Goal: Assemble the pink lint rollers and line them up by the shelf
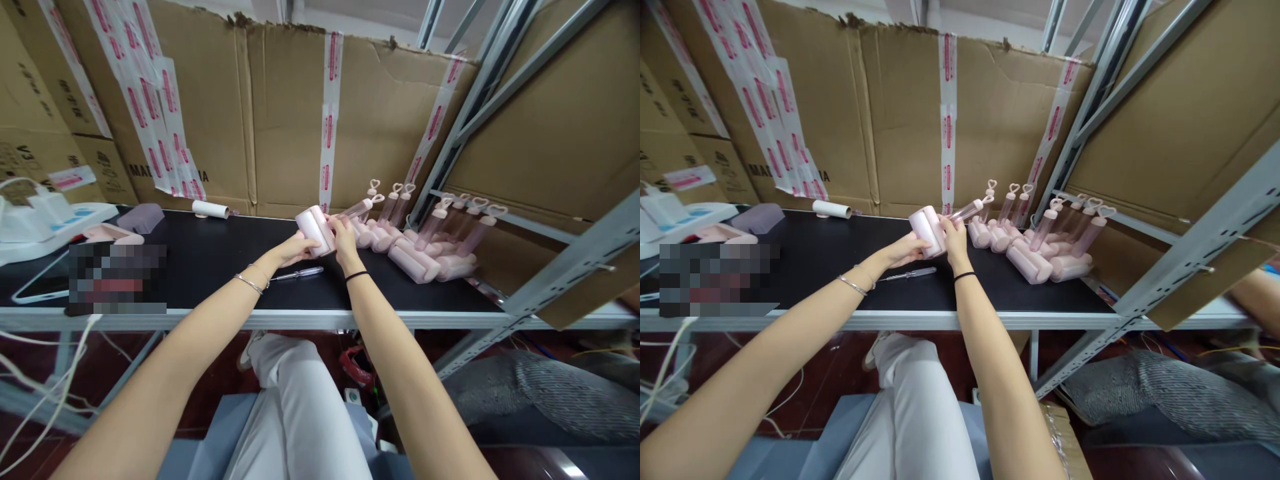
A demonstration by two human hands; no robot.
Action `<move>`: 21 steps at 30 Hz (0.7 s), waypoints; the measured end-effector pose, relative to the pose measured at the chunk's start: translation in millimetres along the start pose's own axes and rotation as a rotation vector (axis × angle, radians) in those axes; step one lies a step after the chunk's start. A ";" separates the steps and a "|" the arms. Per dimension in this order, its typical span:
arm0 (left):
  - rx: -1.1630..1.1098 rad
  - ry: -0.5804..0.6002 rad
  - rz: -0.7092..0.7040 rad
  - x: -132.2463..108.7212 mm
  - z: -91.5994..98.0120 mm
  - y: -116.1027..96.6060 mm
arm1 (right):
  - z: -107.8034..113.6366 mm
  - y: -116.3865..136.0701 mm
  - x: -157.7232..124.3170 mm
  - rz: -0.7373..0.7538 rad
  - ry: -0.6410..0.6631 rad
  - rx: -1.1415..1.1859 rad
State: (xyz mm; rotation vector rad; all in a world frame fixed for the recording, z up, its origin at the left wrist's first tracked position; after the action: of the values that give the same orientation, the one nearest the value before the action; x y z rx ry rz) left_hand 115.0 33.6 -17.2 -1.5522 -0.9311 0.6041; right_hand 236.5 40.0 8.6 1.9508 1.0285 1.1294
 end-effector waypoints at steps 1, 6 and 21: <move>0.000 -0.009 -0.007 0.5 -0.2 -0.1 | -1.3 -2.3 -0.4 -0.007 0.020 -0.014; -0.016 -0.139 -0.096 8.4 12.6 -6.7 | -6.8 -21.1 -3.9 -0.089 0.112 -0.106; 0.422 -0.126 0.036 10.9 19.3 6.2 | 85.5 70.9 -53.6 0.099 -0.136 -1.283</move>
State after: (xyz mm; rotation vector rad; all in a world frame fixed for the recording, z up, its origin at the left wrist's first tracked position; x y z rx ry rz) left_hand 106.9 53.3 -25.8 -1.1640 -0.8078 0.8712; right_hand 317.6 -52.8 10.7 0.9865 0.0021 1.2124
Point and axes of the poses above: each hand's wrist, its own x-axis towards the middle knuckle, its own z-axis out of the back of the hand, y = z × x, the point moved 8 cm from there along x, towards the middle knuckle, and after that the axes turned 1 degree about -x, right-handed, at the moved point
